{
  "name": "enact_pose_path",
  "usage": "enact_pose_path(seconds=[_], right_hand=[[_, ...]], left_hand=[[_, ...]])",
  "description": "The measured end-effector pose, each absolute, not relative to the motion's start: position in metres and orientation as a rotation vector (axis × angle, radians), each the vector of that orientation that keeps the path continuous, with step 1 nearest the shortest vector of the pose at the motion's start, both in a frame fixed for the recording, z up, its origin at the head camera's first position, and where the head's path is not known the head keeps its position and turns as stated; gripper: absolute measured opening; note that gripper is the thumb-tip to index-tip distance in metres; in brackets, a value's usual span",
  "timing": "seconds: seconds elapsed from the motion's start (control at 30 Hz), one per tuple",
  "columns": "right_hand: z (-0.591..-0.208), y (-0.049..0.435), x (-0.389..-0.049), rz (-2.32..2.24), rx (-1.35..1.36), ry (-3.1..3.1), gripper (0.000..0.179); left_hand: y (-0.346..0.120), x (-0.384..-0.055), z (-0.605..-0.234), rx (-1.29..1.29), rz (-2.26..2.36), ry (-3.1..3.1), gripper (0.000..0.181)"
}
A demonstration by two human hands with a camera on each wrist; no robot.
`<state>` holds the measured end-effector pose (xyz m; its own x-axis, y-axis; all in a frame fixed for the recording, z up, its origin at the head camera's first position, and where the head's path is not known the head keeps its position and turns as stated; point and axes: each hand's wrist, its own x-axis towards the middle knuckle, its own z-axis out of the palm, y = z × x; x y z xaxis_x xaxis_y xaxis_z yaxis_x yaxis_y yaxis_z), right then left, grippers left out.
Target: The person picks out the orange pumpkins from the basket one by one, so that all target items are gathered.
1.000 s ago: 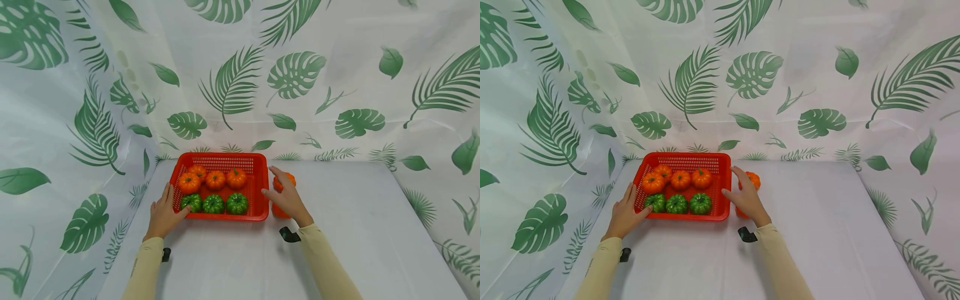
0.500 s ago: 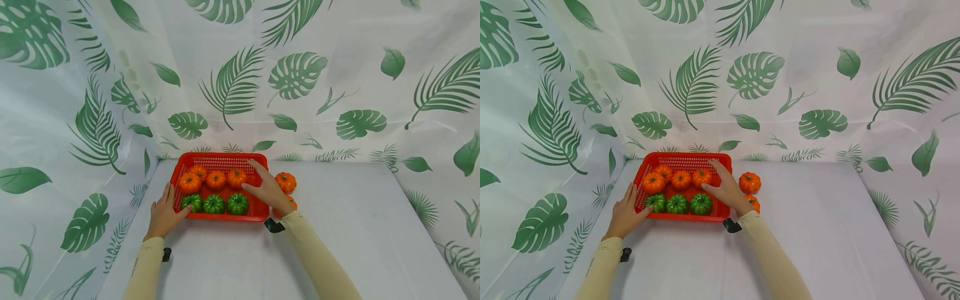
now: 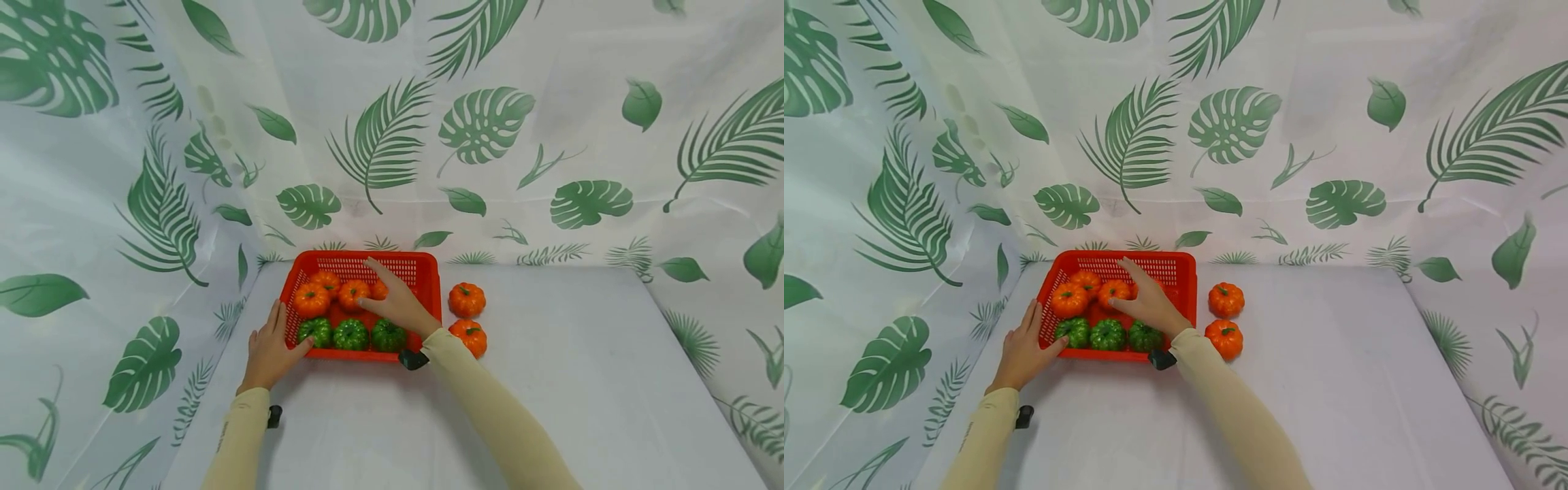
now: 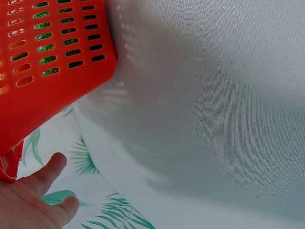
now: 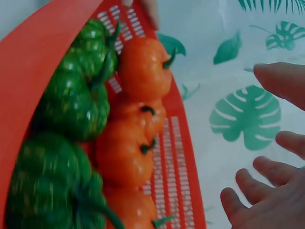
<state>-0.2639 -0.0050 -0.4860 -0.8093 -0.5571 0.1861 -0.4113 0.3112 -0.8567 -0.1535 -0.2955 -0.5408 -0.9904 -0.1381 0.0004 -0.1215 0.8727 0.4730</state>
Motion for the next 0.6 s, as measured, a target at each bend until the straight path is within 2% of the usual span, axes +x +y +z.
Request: enact_pose_path(seconds=[0.6], right_hand=[[-0.49,-0.073,-0.276,-1.473,-0.841,2.316,0.083]], left_hand=[[-0.293,-0.155,-0.542,0.227,-0.74,-3.007,0.11]])
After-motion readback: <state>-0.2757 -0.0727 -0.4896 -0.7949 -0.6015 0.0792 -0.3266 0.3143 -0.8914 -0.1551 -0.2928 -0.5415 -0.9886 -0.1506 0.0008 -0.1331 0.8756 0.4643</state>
